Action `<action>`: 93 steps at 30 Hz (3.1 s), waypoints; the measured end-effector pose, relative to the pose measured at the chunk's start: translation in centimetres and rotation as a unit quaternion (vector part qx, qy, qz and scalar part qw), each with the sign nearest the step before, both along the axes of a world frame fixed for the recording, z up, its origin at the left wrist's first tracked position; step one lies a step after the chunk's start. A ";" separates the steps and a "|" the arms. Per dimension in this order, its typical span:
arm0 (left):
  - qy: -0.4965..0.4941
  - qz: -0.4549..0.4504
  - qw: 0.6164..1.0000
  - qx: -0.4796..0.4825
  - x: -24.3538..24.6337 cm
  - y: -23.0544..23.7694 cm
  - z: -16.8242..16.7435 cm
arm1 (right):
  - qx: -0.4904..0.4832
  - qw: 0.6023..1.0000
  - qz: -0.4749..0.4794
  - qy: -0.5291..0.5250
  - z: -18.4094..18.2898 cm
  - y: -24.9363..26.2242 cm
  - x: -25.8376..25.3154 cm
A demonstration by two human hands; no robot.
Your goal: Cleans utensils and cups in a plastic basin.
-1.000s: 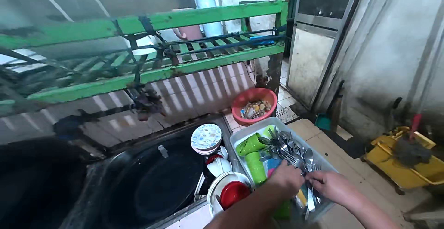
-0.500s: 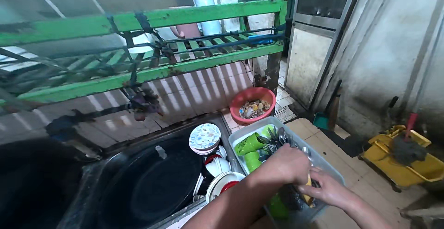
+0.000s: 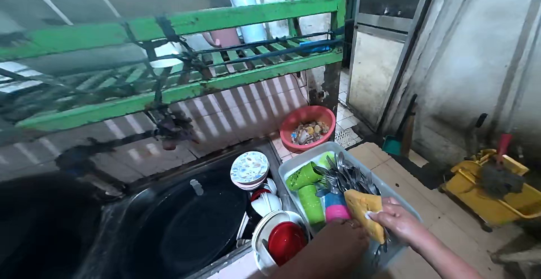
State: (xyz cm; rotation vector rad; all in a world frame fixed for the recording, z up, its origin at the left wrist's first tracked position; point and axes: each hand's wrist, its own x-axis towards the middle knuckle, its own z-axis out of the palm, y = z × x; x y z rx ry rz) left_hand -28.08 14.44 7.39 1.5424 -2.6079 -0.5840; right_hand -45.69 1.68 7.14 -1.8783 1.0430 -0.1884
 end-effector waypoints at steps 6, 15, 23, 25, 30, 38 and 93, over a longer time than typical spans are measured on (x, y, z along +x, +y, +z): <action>-0.045 0.131 0.985 -0.105 1.2 -1.0 -1.4 | 0.027 0.979 -0.126 -0.158 -1.1 0.9 -0.7; 0.206 0.372 0.894 0.138 8.1 -1.9 5.2 | 0.258 0.848 -0.195 -0.420 -0.1 1.5 0.8; 0.238 0.307 0.898 0.208 7.2 -3.3 9.4 | 0.346 0.863 -0.191 -0.313 1.1 1.3 5.0; 0.235 0.284 0.910 0.191 6.5 -4.3 9.4 | 0.352 0.875 -0.163 -0.290 1.0 1.7 6.2; 0.333 0.345 0.876 0.045 5.4 -5.9 6.2 | 0.417 0.820 -0.217 -0.327 1.4 2.4 7.4; 0.544 0.424 0.723 -0.039 2.6 -6.2 1.7 | 0.352 0.868 -0.105 -0.335 0.9 2.4 6.7; 0.505 0.442 0.734 0.103 3.7 -1.2 3.5 | 0.168 0.969 0.047 -0.175 3.1 -1.4 4.4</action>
